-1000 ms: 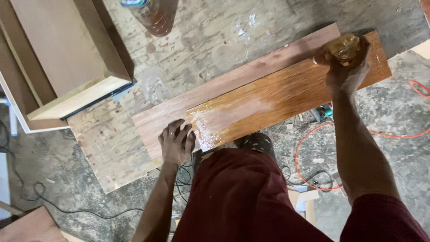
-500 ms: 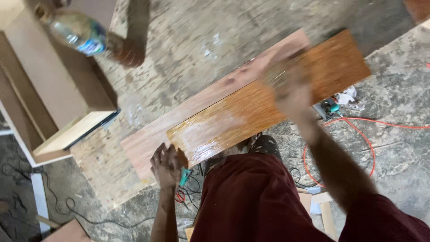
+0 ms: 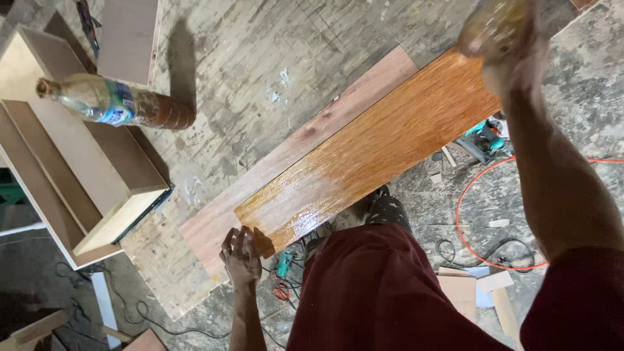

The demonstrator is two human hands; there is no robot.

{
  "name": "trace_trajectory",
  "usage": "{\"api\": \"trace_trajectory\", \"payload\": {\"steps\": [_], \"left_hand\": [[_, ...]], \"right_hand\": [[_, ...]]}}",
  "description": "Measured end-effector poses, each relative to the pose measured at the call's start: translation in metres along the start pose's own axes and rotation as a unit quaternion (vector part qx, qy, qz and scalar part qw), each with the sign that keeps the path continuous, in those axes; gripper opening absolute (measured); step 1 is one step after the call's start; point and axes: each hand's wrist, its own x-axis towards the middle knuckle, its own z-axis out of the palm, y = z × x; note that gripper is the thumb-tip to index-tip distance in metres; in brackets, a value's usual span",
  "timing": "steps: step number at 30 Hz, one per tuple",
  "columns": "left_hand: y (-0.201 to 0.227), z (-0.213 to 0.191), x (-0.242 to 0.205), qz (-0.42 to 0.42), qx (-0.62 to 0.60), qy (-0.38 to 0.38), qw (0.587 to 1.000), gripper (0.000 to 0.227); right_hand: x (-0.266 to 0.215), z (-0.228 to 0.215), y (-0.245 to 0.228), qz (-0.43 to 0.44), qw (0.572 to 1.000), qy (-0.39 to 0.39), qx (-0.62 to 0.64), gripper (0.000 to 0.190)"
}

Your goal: The person applies a liquid wood finish to two long wooden planks using a plastic bottle cut into a sponge-like applicator. They rub the finish along the grain, covering the surface progressively from one end to the other.

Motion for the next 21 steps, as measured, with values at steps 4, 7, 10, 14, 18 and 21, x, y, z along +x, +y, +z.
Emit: {"api": "trace_trajectory", "payload": {"steps": [4,7,10,14,18,21], "left_hand": [[-0.014,0.006,0.002,0.009,0.006,0.0,1.0,0.056],[-0.024,0.016,0.008,0.044,-0.002,0.016,0.999,0.054],[-0.024,0.017,0.011,0.062,-0.008,0.032,0.997,0.052],[-0.024,0.015,0.009,0.074,-0.009,0.046,0.996,0.048],[-0.026,0.016,0.01,0.069,-0.01,0.046,0.996,0.045],[-0.025,0.02,0.013,0.045,-0.017,0.039,0.998,0.046]], "right_hand": [[-0.039,-0.002,-0.108,-0.19,0.957,-0.057,-0.212,0.048],[-0.045,-0.007,-0.113,-0.26,0.934,-0.042,-0.241,0.056],[-0.049,-0.018,-0.119,-0.259,0.939,-0.069,-0.215,0.05],[-0.048,-0.019,-0.106,-0.237,0.954,-0.043,-0.179,0.045],[-0.074,-0.026,-0.118,-0.189,0.96,-0.071,-0.194,0.034],[-0.078,-0.039,-0.112,-0.195,0.954,-0.137,-0.18,0.03]]}}
